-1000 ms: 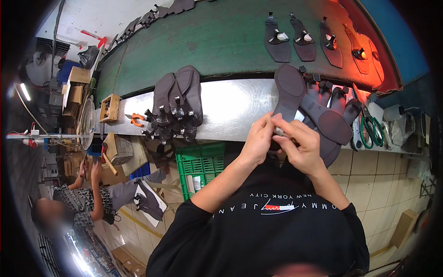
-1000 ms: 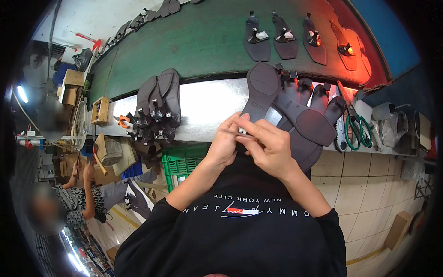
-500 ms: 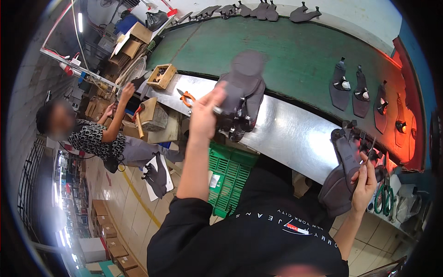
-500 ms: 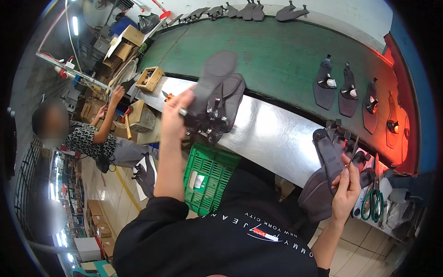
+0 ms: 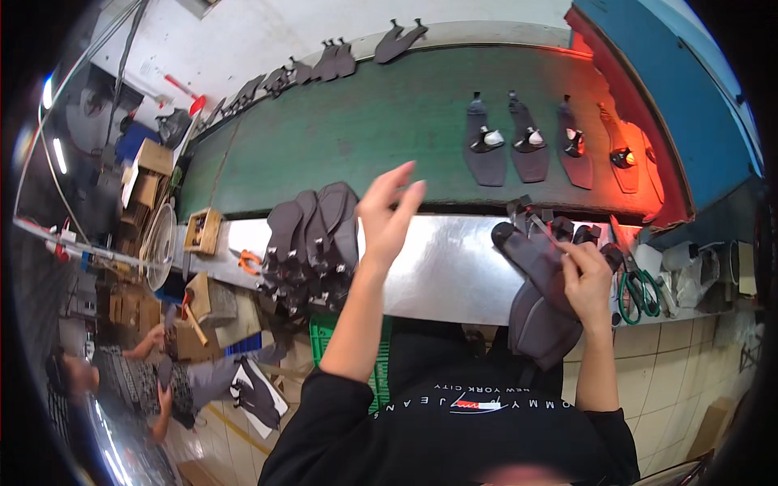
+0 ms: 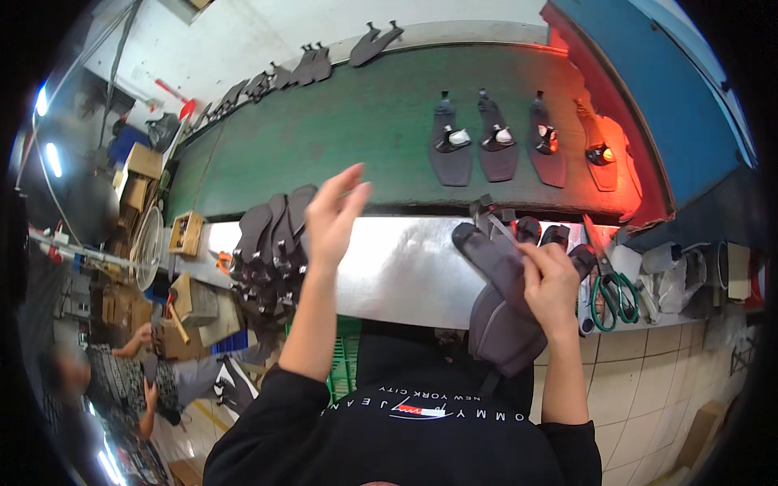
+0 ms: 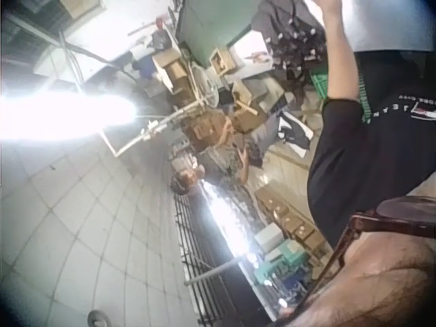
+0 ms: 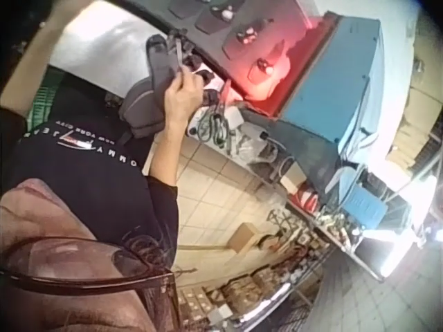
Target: Applying adhesive and attaching components to sandals.
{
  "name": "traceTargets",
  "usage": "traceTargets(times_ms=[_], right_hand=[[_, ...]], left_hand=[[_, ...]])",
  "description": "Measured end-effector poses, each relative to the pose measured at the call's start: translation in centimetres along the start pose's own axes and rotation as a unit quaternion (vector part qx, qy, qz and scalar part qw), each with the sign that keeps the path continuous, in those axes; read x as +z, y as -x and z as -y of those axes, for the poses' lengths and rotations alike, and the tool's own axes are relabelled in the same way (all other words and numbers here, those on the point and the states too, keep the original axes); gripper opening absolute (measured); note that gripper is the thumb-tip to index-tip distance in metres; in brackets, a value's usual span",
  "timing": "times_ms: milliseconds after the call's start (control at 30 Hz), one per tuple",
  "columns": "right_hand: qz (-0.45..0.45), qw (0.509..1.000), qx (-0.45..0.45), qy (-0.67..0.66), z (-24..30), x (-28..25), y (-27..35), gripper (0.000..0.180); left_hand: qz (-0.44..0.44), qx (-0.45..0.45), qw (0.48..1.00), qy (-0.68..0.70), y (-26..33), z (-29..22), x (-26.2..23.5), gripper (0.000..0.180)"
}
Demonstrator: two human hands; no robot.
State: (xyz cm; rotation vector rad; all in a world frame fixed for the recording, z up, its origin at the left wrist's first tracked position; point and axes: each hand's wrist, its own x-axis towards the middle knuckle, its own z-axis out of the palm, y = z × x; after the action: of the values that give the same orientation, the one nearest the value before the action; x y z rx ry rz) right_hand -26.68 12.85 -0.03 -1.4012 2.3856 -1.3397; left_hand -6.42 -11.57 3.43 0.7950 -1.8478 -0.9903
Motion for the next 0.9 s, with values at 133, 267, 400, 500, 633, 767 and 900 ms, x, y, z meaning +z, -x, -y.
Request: traceTargets(times_ms=[133,267,400,500,633,767,900], right_hand=[[0.033,0.998,-0.031,0.047,-1.1,0.2,0.1,0.016],[0.032,0.995,-0.029,0.093,-1.4,0.4,-0.4,0.024],[0.043,0.994,-0.052,0.086,-1.4,0.7,-0.8,0.031],[0.020,0.993,-0.059,0.098,-0.5,-0.1,-0.6,0.030],[-0.031,0.999,-0.012,-0.038,1.3,-1.6,0.0,0.019],[-0.027,0.925,0.058,-0.376,1.1,-2.0,0.3,0.022],[0.026,0.760,0.018,-0.649,4.6,-0.8,-0.8,0.060]], left_hand=[[0.071,-0.034,0.995,-0.063,-5.9,7.0,9.4,0.054],[0.055,-0.061,0.952,-0.294,-8.8,9.2,16.8,0.050],[-0.015,0.019,0.941,-0.338,-9.5,11.2,19.6,0.037],[-0.047,0.061,0.987,-0.140,-10.5,10.3,17.9,0.025],[-0.019,0.064,0.993,0.102,-10.1,4.9,13.9,0.024],[0.114,-0.143,0.932,0.313,-4.5,-3.2,8.8,0.025],[0.211,-0.165,0.883,0.385,4.3,-6.8,5.7,0.021]])
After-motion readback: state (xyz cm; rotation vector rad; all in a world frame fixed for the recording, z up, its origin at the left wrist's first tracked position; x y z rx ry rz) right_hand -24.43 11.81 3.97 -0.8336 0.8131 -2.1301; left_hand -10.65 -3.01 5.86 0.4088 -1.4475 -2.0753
